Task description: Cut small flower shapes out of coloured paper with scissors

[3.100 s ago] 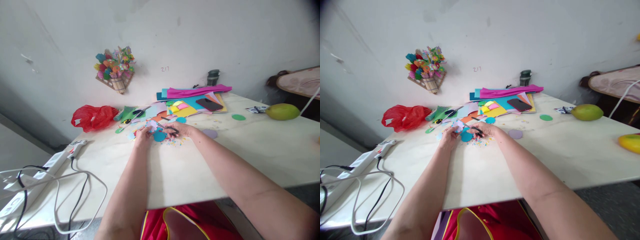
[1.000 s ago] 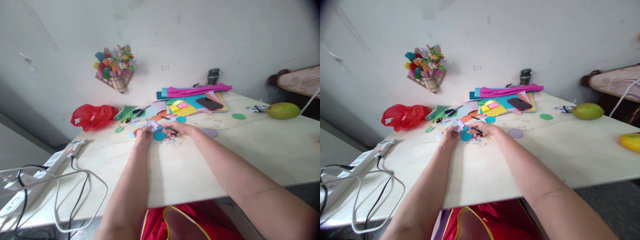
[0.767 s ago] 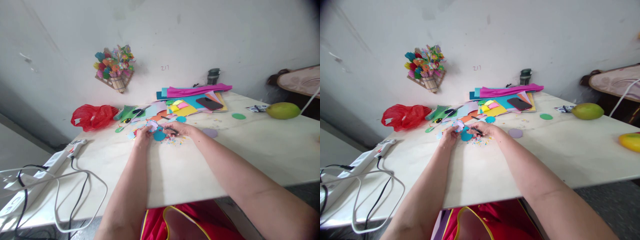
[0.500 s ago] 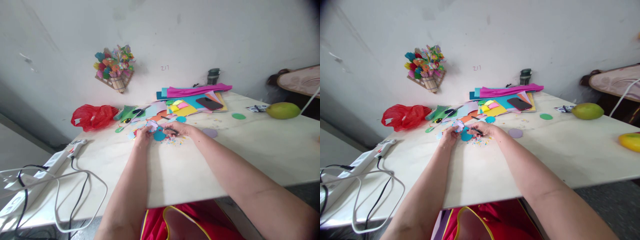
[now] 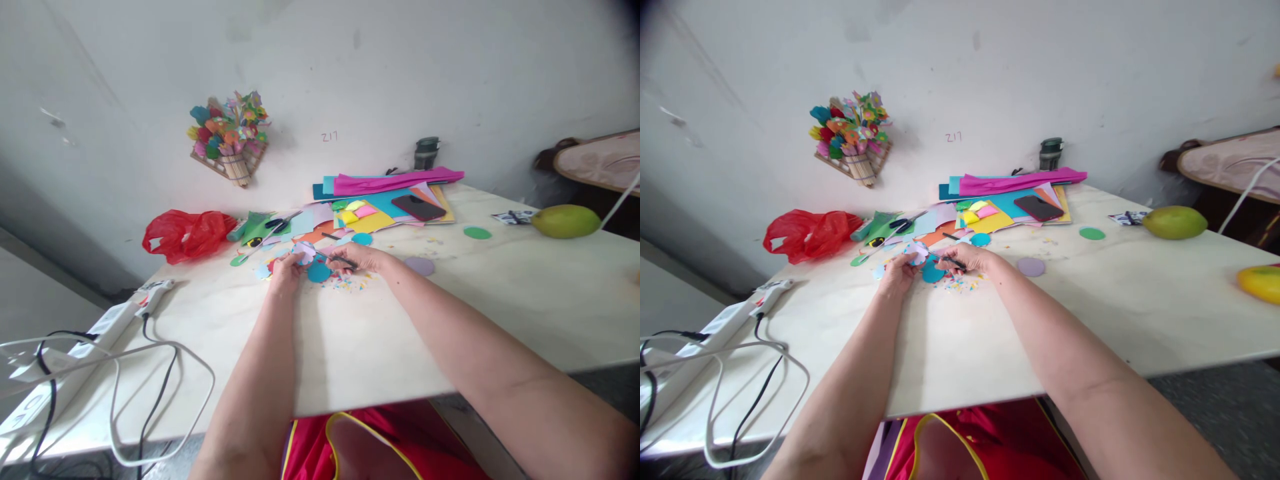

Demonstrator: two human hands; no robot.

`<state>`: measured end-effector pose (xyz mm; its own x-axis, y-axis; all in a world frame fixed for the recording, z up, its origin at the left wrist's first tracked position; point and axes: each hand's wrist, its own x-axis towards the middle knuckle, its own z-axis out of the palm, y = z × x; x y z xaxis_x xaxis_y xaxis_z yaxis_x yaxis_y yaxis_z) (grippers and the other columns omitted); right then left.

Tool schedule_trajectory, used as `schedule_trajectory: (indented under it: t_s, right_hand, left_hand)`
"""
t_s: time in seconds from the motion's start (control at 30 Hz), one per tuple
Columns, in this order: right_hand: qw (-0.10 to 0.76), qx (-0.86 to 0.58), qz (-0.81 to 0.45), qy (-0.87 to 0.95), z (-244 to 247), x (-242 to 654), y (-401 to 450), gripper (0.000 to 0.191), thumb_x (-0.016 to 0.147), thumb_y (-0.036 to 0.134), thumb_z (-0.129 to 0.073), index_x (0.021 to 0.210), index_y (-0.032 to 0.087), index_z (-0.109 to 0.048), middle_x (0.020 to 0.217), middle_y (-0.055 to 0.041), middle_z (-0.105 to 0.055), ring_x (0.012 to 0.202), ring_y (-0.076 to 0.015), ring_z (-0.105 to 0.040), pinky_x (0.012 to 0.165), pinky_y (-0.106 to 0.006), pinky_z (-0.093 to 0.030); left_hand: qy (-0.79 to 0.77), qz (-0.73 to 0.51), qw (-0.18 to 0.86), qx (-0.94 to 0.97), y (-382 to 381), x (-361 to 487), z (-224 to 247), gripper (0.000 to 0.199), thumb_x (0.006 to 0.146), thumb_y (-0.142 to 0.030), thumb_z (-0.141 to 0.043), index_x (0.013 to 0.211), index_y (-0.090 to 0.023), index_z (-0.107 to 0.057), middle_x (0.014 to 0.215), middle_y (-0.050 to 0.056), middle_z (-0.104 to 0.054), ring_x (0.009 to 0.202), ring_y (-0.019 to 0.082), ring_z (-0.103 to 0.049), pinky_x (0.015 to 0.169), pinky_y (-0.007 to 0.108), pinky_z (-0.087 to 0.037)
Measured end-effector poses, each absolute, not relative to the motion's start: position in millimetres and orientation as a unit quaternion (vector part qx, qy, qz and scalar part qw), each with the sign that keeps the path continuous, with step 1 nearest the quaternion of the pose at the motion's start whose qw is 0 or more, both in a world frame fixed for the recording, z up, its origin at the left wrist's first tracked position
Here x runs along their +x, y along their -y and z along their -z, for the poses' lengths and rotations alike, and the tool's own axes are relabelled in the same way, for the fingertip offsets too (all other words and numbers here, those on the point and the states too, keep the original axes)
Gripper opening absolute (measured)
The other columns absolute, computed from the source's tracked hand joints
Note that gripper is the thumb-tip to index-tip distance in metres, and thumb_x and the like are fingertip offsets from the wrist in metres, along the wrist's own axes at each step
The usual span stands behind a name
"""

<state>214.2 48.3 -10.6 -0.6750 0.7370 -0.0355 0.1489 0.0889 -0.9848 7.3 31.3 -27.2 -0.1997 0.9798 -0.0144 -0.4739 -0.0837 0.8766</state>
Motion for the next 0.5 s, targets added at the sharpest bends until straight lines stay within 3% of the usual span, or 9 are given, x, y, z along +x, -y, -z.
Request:
schedule_trajectory:
  t_s: [0.23, 0.5]
  right_hand:
    - [0.244, -0.339, -0.596, 0.686, 7.8, 213.7, -44.8, 0.017, 0.078, 0.023, -0.08, 0.082, 0.013, -0.068, 0.05, 0.0047, -0.058, 0.037, -0.0047, -0.046, 0.037, -0.015, -0.036]
    - [0.245, -0.327, -0.588, 0.698, 9.4, 212.9, -45.8, 0.017, 0.079, 0.024, -0.079, 0.082, 0.012, -0.067, 0.05, 0.0041, -0.059, 0.038, -0.0051, -0.047, 0.037, -0.014, -0.036]
  left_hand:
    - [-0.398, -0.661, 0.548, 0.323, -31.6, 7.1, 28.0, 0.017, 0.053, -0.013, -0.078, 0.063, -0.015, -0.065, 0.064, 0.004, -0.07, 0.062, 0.02, -0.069, 0.066, 0.034, -0.06]
    - [-0.405, -0.653, 0.551, 0.326, -29.6, 9.1, 26.5, 0.014, 0.053, -0.011, -0.077, 0.062, -0.014, -0.066, 0.063, 0.004, -0.07, 0.057, 0.017, -0.066, 0.065, 0.032, -0.06]
